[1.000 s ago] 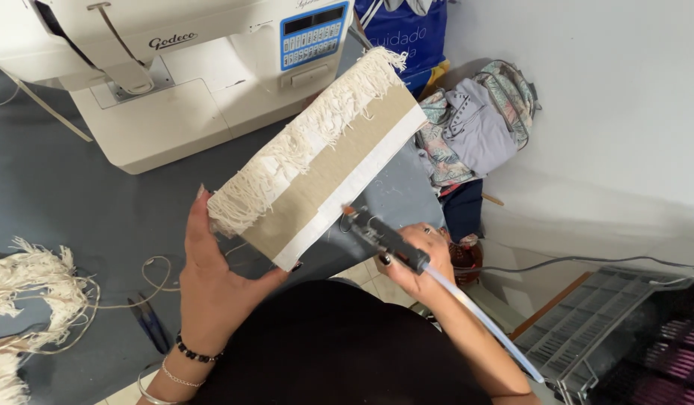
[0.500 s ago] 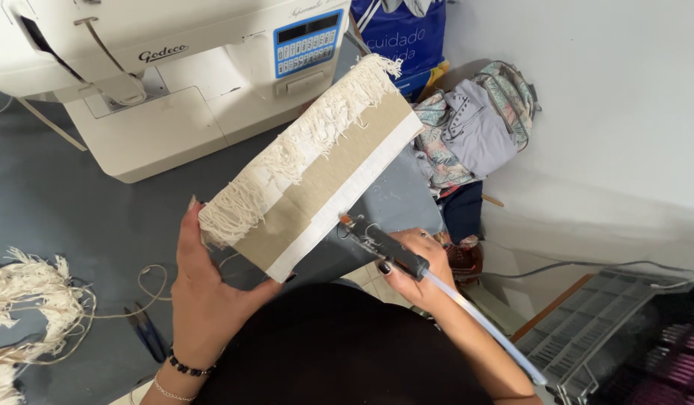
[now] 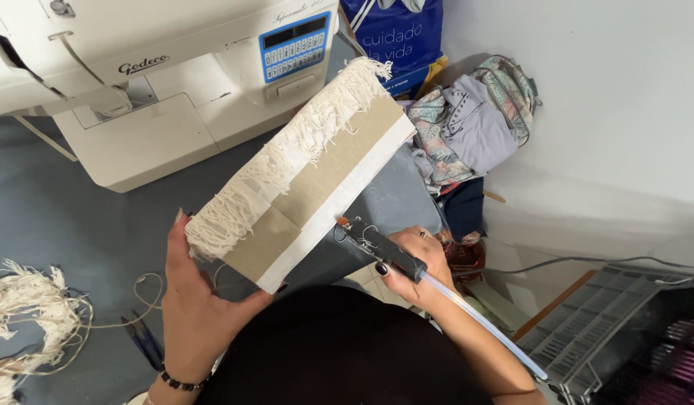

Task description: Decorating a cardboard box with fabric fringe and twine using a hot glue gun and scissors

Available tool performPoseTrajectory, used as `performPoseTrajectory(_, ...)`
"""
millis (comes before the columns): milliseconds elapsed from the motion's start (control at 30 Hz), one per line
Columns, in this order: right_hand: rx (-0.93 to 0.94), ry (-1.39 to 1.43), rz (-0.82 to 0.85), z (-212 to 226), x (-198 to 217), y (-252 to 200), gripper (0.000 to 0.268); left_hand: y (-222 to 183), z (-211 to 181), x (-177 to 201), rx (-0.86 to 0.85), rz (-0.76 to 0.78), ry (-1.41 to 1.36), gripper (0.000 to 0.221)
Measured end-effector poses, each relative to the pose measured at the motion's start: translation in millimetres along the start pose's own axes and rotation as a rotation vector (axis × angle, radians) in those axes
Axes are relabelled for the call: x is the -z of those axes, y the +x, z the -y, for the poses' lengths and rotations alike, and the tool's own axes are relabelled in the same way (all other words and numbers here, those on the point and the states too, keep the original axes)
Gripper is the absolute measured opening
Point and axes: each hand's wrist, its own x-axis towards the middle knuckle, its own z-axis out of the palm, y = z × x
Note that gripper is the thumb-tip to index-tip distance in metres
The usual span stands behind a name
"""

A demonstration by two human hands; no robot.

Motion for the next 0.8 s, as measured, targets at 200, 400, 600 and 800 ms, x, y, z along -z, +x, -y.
performPoseTrajectory(200,-0.044,0.044,-0.027,-8,5,2,0.046,0,-4,-1,0.036,-0.007,0.011,0.137)
performPoseTrajectory(400,-0.033,0.007,-0.037,-22,10,5,0.048,1,-18,2,0.078,0.003,0.012,0.138)
performPoseTrajectory(600,0.015,-0.001,-0.034,-28,10,9,0.045,0,-18,-1,0.125,-0.017,0.021,0.138)
performPoseTrajectory(800,0.074,0.036,-0.064,-42,11,10,0.033,1,-26,-1,0.17,-0.013,0.015,0.139)
